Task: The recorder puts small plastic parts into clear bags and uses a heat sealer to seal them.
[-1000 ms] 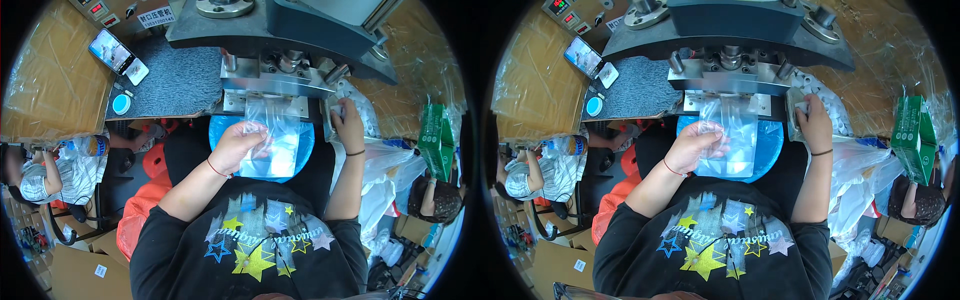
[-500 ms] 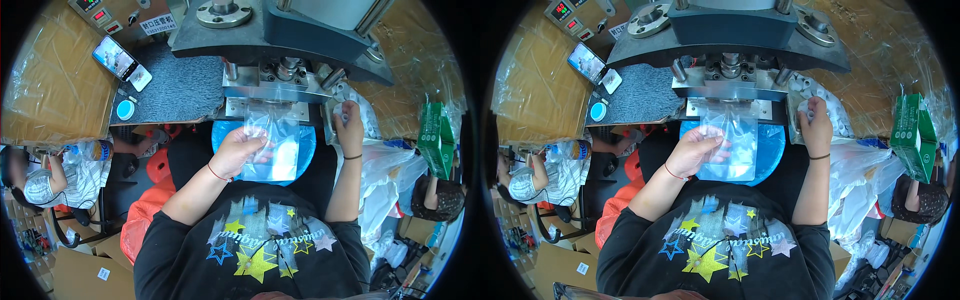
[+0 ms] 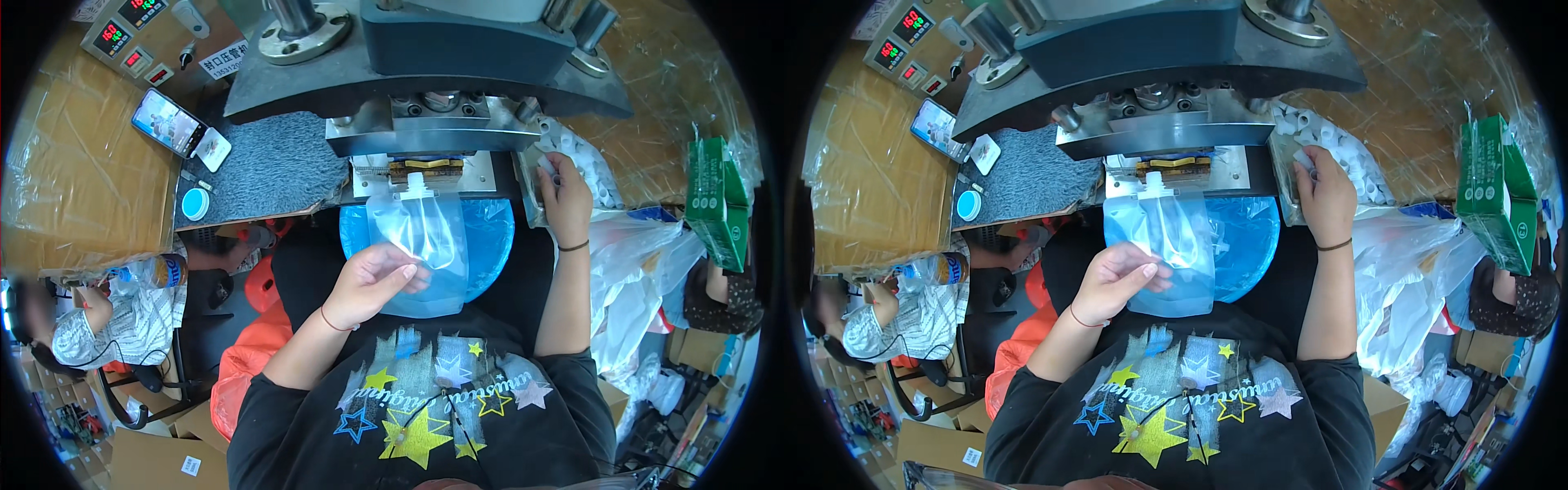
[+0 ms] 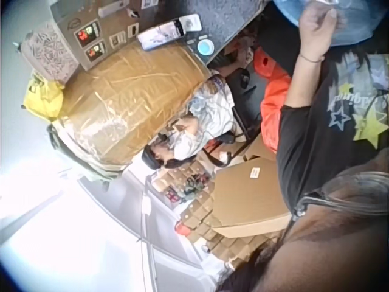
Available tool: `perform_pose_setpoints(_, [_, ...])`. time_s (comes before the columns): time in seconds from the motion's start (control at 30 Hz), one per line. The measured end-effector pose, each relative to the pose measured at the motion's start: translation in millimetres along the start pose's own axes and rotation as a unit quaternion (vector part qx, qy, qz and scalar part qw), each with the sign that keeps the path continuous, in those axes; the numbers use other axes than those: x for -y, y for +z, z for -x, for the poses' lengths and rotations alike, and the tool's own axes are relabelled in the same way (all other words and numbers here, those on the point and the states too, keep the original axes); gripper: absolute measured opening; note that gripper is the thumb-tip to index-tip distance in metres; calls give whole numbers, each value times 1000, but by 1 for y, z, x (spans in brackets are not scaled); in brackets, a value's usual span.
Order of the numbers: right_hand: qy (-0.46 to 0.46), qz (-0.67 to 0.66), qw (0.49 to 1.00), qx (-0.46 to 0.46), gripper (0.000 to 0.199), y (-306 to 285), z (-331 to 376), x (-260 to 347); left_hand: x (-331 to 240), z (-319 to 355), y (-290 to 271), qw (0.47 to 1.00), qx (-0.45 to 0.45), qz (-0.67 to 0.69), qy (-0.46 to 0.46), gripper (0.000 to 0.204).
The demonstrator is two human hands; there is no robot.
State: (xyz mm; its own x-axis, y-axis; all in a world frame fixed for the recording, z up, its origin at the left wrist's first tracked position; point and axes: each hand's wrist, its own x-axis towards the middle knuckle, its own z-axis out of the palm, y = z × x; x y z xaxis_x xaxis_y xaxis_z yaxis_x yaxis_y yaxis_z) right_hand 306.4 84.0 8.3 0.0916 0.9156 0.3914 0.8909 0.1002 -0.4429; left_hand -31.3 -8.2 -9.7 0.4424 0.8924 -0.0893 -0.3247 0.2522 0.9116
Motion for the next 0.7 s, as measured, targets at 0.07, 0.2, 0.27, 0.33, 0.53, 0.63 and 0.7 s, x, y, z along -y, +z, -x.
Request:
perform_pose_setpoints(0.07, [-10,-2,1000,-6,28,0,0,-1,0,3,-5,1000,26,-13,9,18])
perform_pose_setpoints(0.2, [-14,-3,1000,-15,27,1,1,-1,-7,6,2,999,34,31,14,24])
perform_pose_setpoints(0.27, [-10,-2,1000,-11,28,0,2,1,-9,7,-4,997,78,-1,30,23])
perform_pose_setpoints(0.33, [-13,2,1000,-13,28,0,1,0,-10,5,-9,991,119,-31,44,23])
perform_pose_setpoints(0.53, [-51,3,998,-29,27,0,1,2,-10,18,5,978,146,24,144,29])
perform_pose_setpoints(0.63, [-66,2,997,-35,26,-1,1,2,-14,19,7,965,182,-13,187,31])
perform_pose_setpoints(0.7, [-75,0,996,-39,25,0,2,-1,-16,20,9,958,196,-50,202,30])
